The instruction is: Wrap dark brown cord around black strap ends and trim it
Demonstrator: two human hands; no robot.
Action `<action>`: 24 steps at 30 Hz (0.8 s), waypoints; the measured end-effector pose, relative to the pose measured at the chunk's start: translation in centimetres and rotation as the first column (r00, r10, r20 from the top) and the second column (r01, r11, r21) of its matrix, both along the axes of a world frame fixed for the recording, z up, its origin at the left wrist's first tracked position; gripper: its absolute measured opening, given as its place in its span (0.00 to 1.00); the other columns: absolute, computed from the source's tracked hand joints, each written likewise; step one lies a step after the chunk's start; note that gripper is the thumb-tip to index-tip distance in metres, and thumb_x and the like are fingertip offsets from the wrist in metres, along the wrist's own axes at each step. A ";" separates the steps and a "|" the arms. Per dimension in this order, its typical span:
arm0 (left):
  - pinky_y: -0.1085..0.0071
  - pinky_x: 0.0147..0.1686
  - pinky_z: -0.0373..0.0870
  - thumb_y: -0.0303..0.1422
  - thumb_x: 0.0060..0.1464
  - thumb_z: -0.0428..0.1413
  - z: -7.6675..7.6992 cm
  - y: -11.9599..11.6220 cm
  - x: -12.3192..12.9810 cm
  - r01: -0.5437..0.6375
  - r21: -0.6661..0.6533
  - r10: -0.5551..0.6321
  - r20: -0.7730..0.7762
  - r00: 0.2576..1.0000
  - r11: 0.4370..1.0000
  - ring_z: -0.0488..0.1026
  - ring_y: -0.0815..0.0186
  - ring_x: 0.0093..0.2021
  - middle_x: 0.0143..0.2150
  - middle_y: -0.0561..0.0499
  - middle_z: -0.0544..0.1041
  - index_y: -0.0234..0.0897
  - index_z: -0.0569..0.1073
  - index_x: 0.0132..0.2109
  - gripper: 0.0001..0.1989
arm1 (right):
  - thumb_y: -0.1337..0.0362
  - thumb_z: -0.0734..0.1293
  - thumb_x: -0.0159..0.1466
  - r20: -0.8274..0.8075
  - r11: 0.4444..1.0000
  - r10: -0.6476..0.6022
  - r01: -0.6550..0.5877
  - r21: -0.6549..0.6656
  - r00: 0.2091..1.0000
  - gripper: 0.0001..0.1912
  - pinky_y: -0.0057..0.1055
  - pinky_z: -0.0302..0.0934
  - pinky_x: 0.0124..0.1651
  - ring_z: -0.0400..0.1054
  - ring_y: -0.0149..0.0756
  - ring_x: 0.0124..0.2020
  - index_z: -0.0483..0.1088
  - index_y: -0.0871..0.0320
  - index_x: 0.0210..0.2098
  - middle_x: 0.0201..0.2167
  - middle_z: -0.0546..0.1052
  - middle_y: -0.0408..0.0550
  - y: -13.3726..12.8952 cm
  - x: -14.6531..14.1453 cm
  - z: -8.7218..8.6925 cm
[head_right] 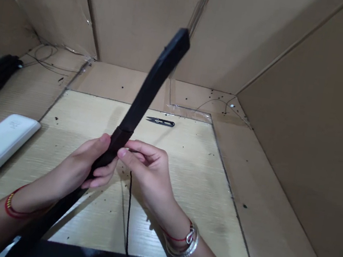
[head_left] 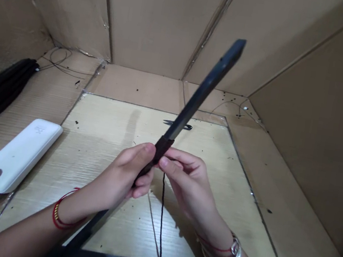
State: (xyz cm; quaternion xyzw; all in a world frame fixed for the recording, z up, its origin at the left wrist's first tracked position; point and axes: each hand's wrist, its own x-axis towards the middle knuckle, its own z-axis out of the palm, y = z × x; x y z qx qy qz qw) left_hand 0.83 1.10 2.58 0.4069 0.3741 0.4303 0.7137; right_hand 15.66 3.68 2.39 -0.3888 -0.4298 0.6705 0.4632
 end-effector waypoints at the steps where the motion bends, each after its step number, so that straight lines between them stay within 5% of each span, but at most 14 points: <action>1: 0.81 0.12 0.46 0.57 0.60 0.44 0.0 0.1 0.1 -0.002 -0.013 0.003 0.026 1.000 1.000 0.54 0.77 0.13 0.18 0.62 0.56 0.37 0.64 0.35 0.26 | 0.63 0.79 0.50 -0.007 1.000 -0.016 0.016 0.007 1.000 0.09 0.26 0.67 0.34 0.69 0.27 0.27 0.80 0.55 0.30 0.25 0.78 0.42 0.0 -0.1 -0.1; 9: 0.80 0.09 0.44 0.59 0.59 0.43 -0.1 0.2 0.6 0.005 -0.007 -0.003 0.145 0.989 1.000 0.51 0.77 0.09 0.14 0.62 0.56 0.37 0.62 0.30 0.28 | 0.65 0.78 0.50 -0.070 1.000 -0.027 0.026 -0.013 0.997 0.09 0.22 0.62 0.34 0.68 0.23 0.27 0.74 0.58 0.23 0.24 0.76 0.41 0.2 -0.4 0.0; 16: 0.82 0.08 0.50 0.52 0.66 0.38 -0.8 0.0 0.3 0.084 0.025 -0.088 0.361 0.928 0.996 0.61 0.72 0.09 0.16 0.61 0.66 0.39 0.60 0.54 0.24 | 0.65 0.78 0.51 -0.132 0.995 0.036 -0.048 -0.088 0.991 0.10 0.22 0.62 0.34 0.66 0.22 0.25 0.74 0.59 0.23 0.22 0.74 0.39 0.3 -0.3 0.1; 20: 0.79 0.08 0.55 0.56 0.64 0.37 -1.0 -0.1 0.0 0.217 0.012 -0.203 0.408 0.890 0.976 0.64 0.69 0.10 0.14 0.59 0.66 0.36 0.65 0.57 0.31 | 0.62 0.77 0.53 -0.144 0.977 0.170 -0.186 -0.107 0.975 0.10 0.26 0.67 0.41 0.71 0.26 0.30 0.79 0.56 0.35 0.29 0.79 0.43 0.1 -0.1 0.2; 24: 0.78 0.10 0.58 0.60 0.61 0.35 -1.1 0.0 0.1 0.270 -0.023 -0.242 0.372 0.896 0.963 0.67 0.68 0.12 0.15 0.57 0.68 0.36 0.66 0.56 0.36 | 0.62 0.76 0.55 -0.154 0.979 0.187 -0.197 -0.052 0.970 0.07 0.27 0.69 0.40 0.74 0.29 0.31 0.79 0.58 0.31 0.30 0.80 0.46 -0.3 0.0 0.7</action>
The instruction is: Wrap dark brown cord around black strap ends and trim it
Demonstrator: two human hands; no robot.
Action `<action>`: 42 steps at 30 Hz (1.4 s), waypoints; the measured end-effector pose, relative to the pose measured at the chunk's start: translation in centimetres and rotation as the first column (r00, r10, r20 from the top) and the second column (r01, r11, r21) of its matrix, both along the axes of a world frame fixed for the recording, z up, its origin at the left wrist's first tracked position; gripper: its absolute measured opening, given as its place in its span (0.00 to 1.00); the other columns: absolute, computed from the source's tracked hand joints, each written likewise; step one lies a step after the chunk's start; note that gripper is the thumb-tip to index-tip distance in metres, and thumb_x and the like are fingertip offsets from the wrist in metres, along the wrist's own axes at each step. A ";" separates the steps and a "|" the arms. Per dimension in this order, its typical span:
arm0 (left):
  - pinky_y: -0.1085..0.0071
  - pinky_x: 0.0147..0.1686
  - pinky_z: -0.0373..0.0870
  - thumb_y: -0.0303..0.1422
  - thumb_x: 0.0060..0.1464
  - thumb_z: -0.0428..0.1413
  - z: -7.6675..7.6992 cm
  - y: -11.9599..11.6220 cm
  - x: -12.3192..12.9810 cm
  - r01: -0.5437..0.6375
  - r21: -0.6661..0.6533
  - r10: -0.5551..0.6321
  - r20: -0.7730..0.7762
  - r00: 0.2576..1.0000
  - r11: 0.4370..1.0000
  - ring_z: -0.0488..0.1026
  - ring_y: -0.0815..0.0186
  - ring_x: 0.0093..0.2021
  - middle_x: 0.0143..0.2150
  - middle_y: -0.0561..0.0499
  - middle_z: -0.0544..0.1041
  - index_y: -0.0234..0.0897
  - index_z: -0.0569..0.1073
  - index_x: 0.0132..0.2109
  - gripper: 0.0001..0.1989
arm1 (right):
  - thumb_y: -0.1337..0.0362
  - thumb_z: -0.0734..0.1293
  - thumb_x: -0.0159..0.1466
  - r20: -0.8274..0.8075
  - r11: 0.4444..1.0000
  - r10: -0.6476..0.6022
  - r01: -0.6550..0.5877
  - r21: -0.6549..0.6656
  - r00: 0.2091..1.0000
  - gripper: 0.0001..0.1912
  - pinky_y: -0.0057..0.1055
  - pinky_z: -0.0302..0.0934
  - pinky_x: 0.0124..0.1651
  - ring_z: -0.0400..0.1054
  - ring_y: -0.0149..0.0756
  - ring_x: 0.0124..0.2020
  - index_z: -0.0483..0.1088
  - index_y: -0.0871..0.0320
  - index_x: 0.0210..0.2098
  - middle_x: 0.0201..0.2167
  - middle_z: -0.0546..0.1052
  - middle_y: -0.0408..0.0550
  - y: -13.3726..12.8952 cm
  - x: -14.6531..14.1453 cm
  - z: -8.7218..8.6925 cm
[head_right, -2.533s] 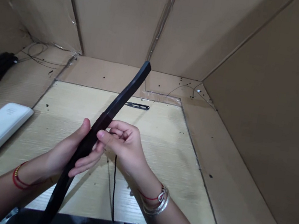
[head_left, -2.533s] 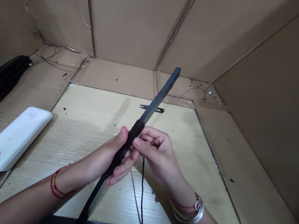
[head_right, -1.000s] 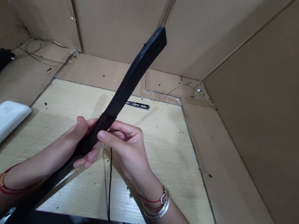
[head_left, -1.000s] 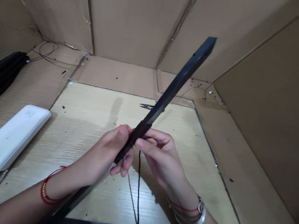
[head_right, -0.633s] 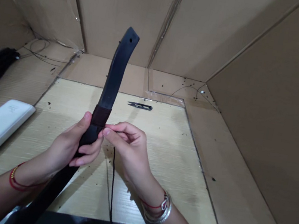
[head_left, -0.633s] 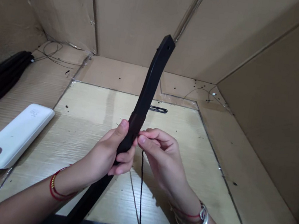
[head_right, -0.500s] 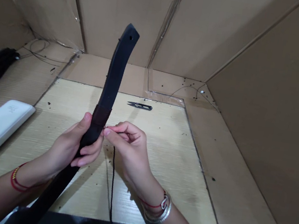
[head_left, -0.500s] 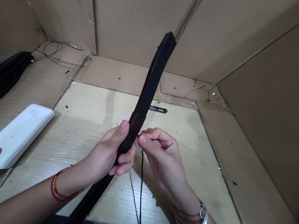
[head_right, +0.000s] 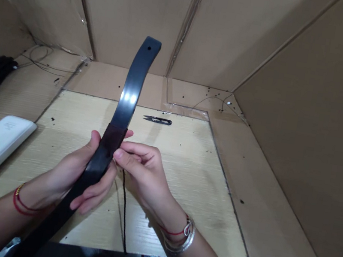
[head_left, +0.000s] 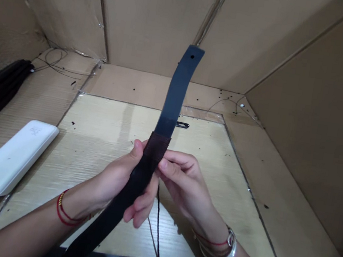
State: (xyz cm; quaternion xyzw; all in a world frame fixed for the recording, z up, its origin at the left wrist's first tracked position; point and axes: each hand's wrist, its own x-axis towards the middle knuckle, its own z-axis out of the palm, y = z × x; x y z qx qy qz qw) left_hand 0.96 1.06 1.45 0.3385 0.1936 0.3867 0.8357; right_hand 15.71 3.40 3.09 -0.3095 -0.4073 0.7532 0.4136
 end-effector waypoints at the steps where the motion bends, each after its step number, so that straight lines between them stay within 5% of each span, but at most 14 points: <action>1: 0.78 0.11 0.60 0.60 0.60 0.35 0.0 0.0 0.1 -0.034 0.012 0.034 -0.021 0.999 0.999 0.69 0.68 0.13 0.17 0.56 0.69 0.37 0.65 0.55 0.35 | 0.62 0.75 0.56 -0.006 1.000 -0.012 0.012 0.016 1.000 0.06 0.27 0.70 0.36 0.74 0.30 0.29 0.79 0.58 0.31 0.28 0.80 0.46 -0.1 0.0 0.1; 6: 0.74 0.26 0.71 0.55 0.62 0.43 0.8 0.0 0.1 -0.237 0.167 0.262 -0.151 0.953 0.957 0.74 0.67 0.24 0.23 0.55 0.72 0.38 0.64 0.48 0.24 | 0.61 0.69 0.62 0.015 0.998 -0.060 0.059 0.037 0.998 0.09 0.29 0.63 0.17 0.68 0.33 0.15 0.77 0.59 0.39 0.19 0.75 0.45 -0.3 -0.1 0.3; 10: 0.76 0.33 0.70 0.44 0.63 0.52 1.5 0.1 -0.6 -0.201 0.262 0.291 -0.377 0.879 0.944 0.73 0.71 0.29 0.28 0.54 0.75 0.36 0.68 0.43 0.14 | 0.63 0.74 0.57 0.026 0.967 -0.237 0.234 0.097 0.971 0.05 0.29 0.68 0.27 0.71 0.31 0.23 0.78 0.57 0.31 0.27 0.79 0.46 0.2 -0.1 -0.2; 15: 0.78 0.23 0.64 0.48 0.62 0.51 1.4 -0.1 -0.5 -0.284 0.360 0.449 -0.555 0.701 0.889 0.67 0.73 0.21 0.21 0.54 0.72 0.34 0.70 0.31 0.22 | 0.63 0.76 0.54 0.043 0.943 -0.329 0.326 0.062 0.943 0.06 0.29 0.68 0.38 0.71 0.30 0.31 0.79 0.55 0.32 0.30 0.79 0.44 0.4 -0.1 -0.7; 22: 0.80 0.15 0.60 0.60 0.56 0.47 1.3 -0.6 -0.1 -0.255 0.190 0.316 -0.463 0.828 0.948 0.63 0.74 0.14 0.15 0.57 0.66 0.36 0.66 0.29 0.29 | 0.62 0.78 0.51 -0.026 0.981 -0.172 0.169 -0.095 0.985 0.09 0.26 0.63 0.30 0.65 0.27 0.25 0.77 0.56 0.27 0.24 0.75 0.42 0.7 0.0 -1.0; 30: 0.83 0.13 0.50 0.51 0.64 0.46 0.6 -0.4 -0.3 -0.091 0.157 0.123 -0.206 0.971 0.983 0.51 0.78 0.10 0.10 0.60 0.57 0.36 0.63 0.26 0.26 | 0.59 0.79 0.50 -0.089 0.996 -0.047 0.040 -0.074 0.995 0.14 0.21 0.58 0.27 0.62 0.23 0.21 0.78 0.58 0.34 0.20 0.70 0.39 0.6 -0.3 -0.7; 34: 0.82 0.11 0.45 0.49 0.65 0.44 0.8 -0.3 -0.2 0.032 0.033 -0.034 0.048 0.998 0.999 0.47 0.78 0.09 0.10 0.62 0.53 0.37 0.61 0.26 0.25 | 0.58 0.79 0.50 0.043 0.980 -0.189 0.185 0.073 0.981 0.15 0.21 0.50 0.23 0.55 0.21 0.18 0.76 0.60 0.30 0.17 0.67 0.38 0.2 -0.1 -0.6; 36: 0.82 0.10 0.45 0.51 0.64 0.43 1.0 -0.2 -0.3 0.079 -0.026 -0.078 0.041 0.996 0.997 0.47 0.78 0.08 0.11 0.62 0.54 0.37 0.62 0.27 0.25 | 0.58 0.78 0.51 0.100 0.952 -0.270 0.250 0.175 0.958 0.14 0.22 0.43 0.21 0.49 0.20 0.17 0.74 0.61 0.27 0.15 0.63 0.36 0.2 0.0 -0.8; 39: 0.82 0.13 0.55 0.55 0.62 0.44 1.2 -0.1 -0.3 -0.054 -0.014 0.050 -0.221 0.974 0.998 0.58 0.77 0.11 0.13 0.58 0.63 0.36 0.67 0.31 0.27 | 0.59 0.76 0.55 0.096 0.944 -0.276 0.251 0.216 0.956 0.14 0.22 0.42 0.22 0.48 0.20 0.18 0.71 0.61 0.26 0.15 0.59 0.35 0.4 -0.1 -1.1; 42: 0.80 0.19 0.65 0.55 0.59 0.51 1.4 -0.1 -0.2 -0.268 0.130 0.298 -0.431 0.852 0.955 0.68 0.73 0.17 0.18 0.54 0.71 0.34 0.70 0.34 0.25 | 0.59 0.76 0.56 0.071 0.948 -0.273 0.256 0.190 0.959 0.15 0.23 0.46 0.24 0.51 0.21 0.19 0.69 0.61 0.25 0.16 0.59 0.35 0.7 -0.2 -1.1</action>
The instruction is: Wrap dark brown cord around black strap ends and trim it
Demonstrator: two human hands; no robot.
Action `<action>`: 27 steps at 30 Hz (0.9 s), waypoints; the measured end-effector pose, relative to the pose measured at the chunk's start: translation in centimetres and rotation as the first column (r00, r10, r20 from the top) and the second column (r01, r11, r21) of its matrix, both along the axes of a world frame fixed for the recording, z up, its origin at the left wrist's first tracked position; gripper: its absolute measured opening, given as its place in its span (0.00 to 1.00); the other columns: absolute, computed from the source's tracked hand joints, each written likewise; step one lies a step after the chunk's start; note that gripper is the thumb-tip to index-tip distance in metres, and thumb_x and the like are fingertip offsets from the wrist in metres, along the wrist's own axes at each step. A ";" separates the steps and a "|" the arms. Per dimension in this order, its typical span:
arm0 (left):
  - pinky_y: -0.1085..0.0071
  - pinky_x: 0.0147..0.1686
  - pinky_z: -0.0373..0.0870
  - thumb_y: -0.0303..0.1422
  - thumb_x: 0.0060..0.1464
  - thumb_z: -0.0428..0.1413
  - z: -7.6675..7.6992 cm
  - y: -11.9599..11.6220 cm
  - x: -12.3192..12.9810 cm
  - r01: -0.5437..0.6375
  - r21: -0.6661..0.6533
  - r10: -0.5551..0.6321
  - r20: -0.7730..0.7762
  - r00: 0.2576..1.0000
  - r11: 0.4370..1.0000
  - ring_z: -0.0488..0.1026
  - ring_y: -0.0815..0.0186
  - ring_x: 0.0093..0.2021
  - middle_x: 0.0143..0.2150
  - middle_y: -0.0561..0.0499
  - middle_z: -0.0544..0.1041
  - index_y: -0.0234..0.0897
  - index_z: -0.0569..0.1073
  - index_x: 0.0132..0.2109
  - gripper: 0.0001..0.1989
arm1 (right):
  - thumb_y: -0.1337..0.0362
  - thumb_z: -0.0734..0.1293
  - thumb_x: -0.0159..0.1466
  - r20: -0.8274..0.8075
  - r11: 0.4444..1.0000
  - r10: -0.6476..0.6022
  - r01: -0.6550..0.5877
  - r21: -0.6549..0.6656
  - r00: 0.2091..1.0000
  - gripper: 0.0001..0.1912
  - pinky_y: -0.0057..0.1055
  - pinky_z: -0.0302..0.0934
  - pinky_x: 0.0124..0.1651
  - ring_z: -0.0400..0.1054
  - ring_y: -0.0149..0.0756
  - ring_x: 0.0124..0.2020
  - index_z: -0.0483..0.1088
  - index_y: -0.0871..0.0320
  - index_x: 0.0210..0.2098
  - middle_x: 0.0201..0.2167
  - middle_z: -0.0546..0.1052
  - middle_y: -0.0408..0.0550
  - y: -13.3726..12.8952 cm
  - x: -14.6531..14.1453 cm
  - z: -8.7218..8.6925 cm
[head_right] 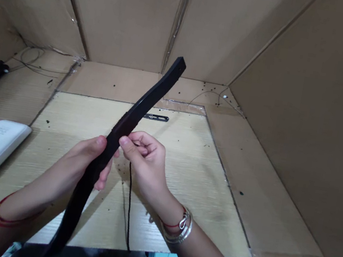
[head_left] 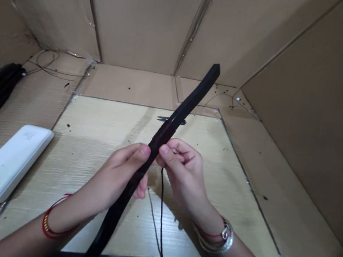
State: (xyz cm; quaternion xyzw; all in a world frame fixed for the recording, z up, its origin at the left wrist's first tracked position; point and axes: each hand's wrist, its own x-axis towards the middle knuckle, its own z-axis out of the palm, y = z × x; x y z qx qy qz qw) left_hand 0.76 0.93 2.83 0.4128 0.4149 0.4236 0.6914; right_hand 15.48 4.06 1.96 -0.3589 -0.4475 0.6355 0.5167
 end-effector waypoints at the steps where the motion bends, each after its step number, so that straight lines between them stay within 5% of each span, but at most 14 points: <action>1: 0.80 0.19 0.66 0.54 0.58 0.52 0.1 -0.1 0.1 -0.056 0.027 0.057 -0.037 0.998 0.998 0.69 0.72 0.18 0.18 0.54 0.72 0.34 0.70 0.33 0.24 | 0.58 0.76 0.55 -0.003 1.000 -0.003 0.003 -0.009 1.000 0.15 0.23 0.45 0.24 0.50 0.21 0.19 0.69 0.61 0.25 0.16 0.60 0.35 0.0 0.0 0.1; 6: 0.81 0.13 0.62 0.52 0.61 0.50 0.2 -0.3 0.2 -0.126 -0.027 0.127 0.046 0.991 0.992 0.68 0.73 0.13 0.16 0.55 0.71 0.34 0.70 0.32 0.24 | 0.56 0.75 0.55 -0.006 0.994 0.051 -0.051 -0.093 0.999 0.14 0.25 0.51 0.26 0.57 0.24 0.21 0.72 0.60 0.28 0.19 0.67 0.40 -0.3 -0.1 0.3; 14: 0.82 0.08 0.55 0.50 0.64 0.46 -1.0 0.1 0.3 0.159 -0.094 -0.106 0.421 0.901 0.983 0.59 0.75 0.08 0.11 0.58 0.63 0.34 0.71 0.29 0.25 | 0.54 0.77 0.52 -0.037 0.978 0.146 -0.150 -0.143 0.989 0.19 0.26 0.61 0.30 0.65 0.27 0.24 0.79 0.55 0.40 0.24 0.75 0.43 -0.1 0.1 0.4; 18: 0.82 0.06 0.52 0.51 0.65 0.41 -1.5 0.1 0.2 0.345 -0.116 -0.234 0.535 0.812 0.932 0.51 0.76 0.07 0.10 0.61 0.56 0.35 0.68 0.29 0.28 | 0.57 0.78 0.53 -0.078 0.985 0.151 -0.156 -0.072 0.985 0.14 0.26 0.65 0.35 0.68 0.27 0.27 0.78 0.58 0.35 0.25 0.75 0.42 -0.2 0.3 0.5; 22: 0.82 0.11 0.55 0.57 0.62 0.41 -0.7 -0.1 -0.3 0.280 -0.021 -0.256 0.341 0.904 0.960 0.57 0.76 0.11 0.16 0.59 0.64 0.36 0.67 0.41 0.27 | 0.60 0.77 0.53 -0.079 0.994 0.070 -0.076 -0.078 0.994 0.12 0.22 0.59 0.27 0.57 0.22 0.20 0.75 0.59 0.29 0.17 0.65 0.37 -0.3 0.3 0.6; 27: 0.85 0.15 0.54 0.43 0.64 0.52 0.6 -0.3 -0.7 0.193 -0.011 -0.191 0.091 0.977 0.981 0.59 0.78 0.15 0.20 0.61 0.65 0.40 0.63 0.45 0.12 | 0.62 0.76 0.54 -0.024 0.995 0.031 -0.033 -0.097 0.999 0.12 0.22 0.46 0.23 0.51 0.21 0.19 0.72 0.61 0.24 0.17 0.66 0.39 -0.2 0.3 0.9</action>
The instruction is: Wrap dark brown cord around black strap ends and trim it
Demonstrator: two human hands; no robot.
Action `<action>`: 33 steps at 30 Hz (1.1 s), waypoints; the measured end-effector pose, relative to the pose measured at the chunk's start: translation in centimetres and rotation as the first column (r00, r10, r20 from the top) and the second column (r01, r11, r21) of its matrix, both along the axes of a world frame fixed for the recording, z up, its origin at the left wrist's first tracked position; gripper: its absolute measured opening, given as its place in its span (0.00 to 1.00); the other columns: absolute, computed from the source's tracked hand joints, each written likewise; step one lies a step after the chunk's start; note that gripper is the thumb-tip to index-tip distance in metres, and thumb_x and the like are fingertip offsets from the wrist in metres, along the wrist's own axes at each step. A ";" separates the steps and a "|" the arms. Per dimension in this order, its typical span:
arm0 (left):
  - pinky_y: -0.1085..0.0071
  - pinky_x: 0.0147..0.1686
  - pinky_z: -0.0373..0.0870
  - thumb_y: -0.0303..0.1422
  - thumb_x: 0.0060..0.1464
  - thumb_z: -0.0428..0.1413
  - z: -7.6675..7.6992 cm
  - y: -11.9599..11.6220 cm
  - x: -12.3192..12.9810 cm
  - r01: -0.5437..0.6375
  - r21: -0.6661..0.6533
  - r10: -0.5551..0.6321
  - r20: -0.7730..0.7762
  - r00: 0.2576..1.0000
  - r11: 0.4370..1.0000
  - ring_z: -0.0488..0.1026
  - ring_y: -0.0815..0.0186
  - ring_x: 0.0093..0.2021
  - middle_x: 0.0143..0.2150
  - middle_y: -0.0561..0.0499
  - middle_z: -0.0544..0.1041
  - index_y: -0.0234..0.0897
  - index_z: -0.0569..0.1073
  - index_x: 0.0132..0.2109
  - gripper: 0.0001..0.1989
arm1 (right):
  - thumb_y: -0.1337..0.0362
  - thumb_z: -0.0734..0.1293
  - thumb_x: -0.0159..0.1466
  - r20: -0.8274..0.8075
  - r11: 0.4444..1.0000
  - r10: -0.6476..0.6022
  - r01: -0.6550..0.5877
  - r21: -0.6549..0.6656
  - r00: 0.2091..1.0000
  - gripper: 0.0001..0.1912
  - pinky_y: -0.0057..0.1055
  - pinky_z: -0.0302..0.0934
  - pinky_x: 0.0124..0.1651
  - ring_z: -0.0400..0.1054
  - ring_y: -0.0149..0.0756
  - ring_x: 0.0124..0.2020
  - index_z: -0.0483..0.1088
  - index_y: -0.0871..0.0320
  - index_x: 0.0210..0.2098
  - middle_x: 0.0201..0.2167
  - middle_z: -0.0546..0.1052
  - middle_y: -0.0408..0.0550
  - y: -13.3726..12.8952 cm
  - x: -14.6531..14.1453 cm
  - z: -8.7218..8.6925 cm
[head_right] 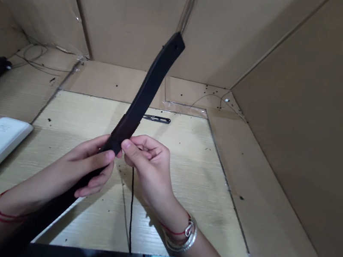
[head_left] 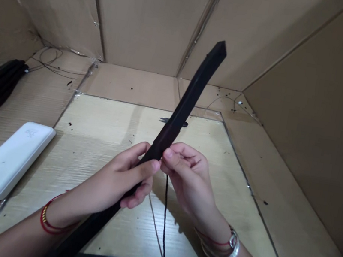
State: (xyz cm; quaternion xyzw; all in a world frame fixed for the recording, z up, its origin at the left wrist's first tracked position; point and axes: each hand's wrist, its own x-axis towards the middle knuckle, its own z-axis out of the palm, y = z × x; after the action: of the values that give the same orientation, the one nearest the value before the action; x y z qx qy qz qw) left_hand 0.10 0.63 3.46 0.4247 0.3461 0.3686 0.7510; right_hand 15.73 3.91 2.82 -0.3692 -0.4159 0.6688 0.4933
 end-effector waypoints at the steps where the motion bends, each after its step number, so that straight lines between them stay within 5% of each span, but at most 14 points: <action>1: 0.85 0.14 0.54 0.42 0.64 0.51 0.1 0.1 -0.1 0.007 -0.025 -0.007 0.000 1.000 1.000 0.59 0.78 0.15 0.21 0.61 0.64 0.40 0.63 0.45 0.11 | 0.62 0.75 0.55 -0.002 1.000 0.022 -0.022 0.007 1.000 0.11 0.23 0.45 0.24 0.51 0.21 0.19 0.72 0.61 0.24 0.17 0.67 0.39 0.1 0.0 0.0; 10: 0.84 0.12 0.50 0.45 0.66 0.47 1.0 0.9 -1.2 0.152 -0.119 -0.125 0.207 0.970 0.981 0.55 0.79 0.12 0.18 0.61 0.61 0.38 0.68 0.41 0.15 | 0.66 0.69 0.62 -0.090 0.982 0.184 -0.179 0.058 0.979 0.09 0.25 0.44 0.24 0.53 0.23 0.19 0.73 0.61 0.26 0.21 0.76 0.47 0.6 0.6 0.3; 16: 0.84 0.11 0.52 0.45 0.67 0.43 -0.3 0.5 -0.7 0.198 -0.068 -0.157 0.387 0.908 0.978 0.55 0.78 0.11 0.18 0.59 0.62 0.37 0.70 0.42 0.18 | 0.65 0.71 0.61 -0.162 0.983 0.176 -0.165 0.081 0.971 0.07 0.24 0.42 0.24 0.52 0.22 0.17 0.72 0.59 0.28 0.18 0.74 0.42 0.1 0.2 0.1; 22: 0.84 0.14 0.58 0.44 0.66 0.47 -0.8 0.4 -0.8 0.160 -0.145 -0.103 0.338 0.936 0.976 0.61 0.77 0.13 0.18 0.57 0.65 0.35 0.71 0.39 0.17 | 0.61 0.75 0.56 -0.119 0.991 0.137 -0.135 0.022 0.983 0.12 0.23 0.45 0.23 0.54 0.23 0.17 0.70 0.59 0.25 0.13 0.66 0.38 0.0 -0.3 -0.5; 28: 0.82 0.09 0.54 0.53 0.62 0.45 -0.9 0.0 -0.5 0.225 -0.208 -0.158 0.298 0.941 0.952 0.60 0.73 0.09 0.11 0.57 0.61 0.36 0.65 0.25 0.27 | 0.58 0.78 0.50 -0.062 0.993 0.098 -0.101 -0.053 0.993 0.15 0.22 0.46 0.23 0.50 0.21 0.17 0.71 0.60 0.23 0.13 0.59 0.35 -0.6 -0.4 -0.7; 33: 0.81 0.07 0.53 0.46 0.64 0.48 -1.1 0.1 0.0 0.206 -0.208 -0.145 0.275 0.950 0.956 0.59 0.73 0.07 0.09 0.58 0.59 0.36 0.62 0.22 0.24 | 0.57 0.80 0.47 -0.061 0.992 0.097 -0.101 -0.077 0.993 0.17 0.22 0.51 0.23 0.52 0.21 0.17 0.72 0.60 0.23 0.14 0.62 0.35 -0.6 -0.4 -0.6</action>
State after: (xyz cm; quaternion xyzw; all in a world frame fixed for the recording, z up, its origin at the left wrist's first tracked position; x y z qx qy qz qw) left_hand 0.06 0.72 2.38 0.3113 0.2475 0.3084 0.8641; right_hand 15.36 3.34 2.24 -0.3483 -0.3925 0.7187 0.4561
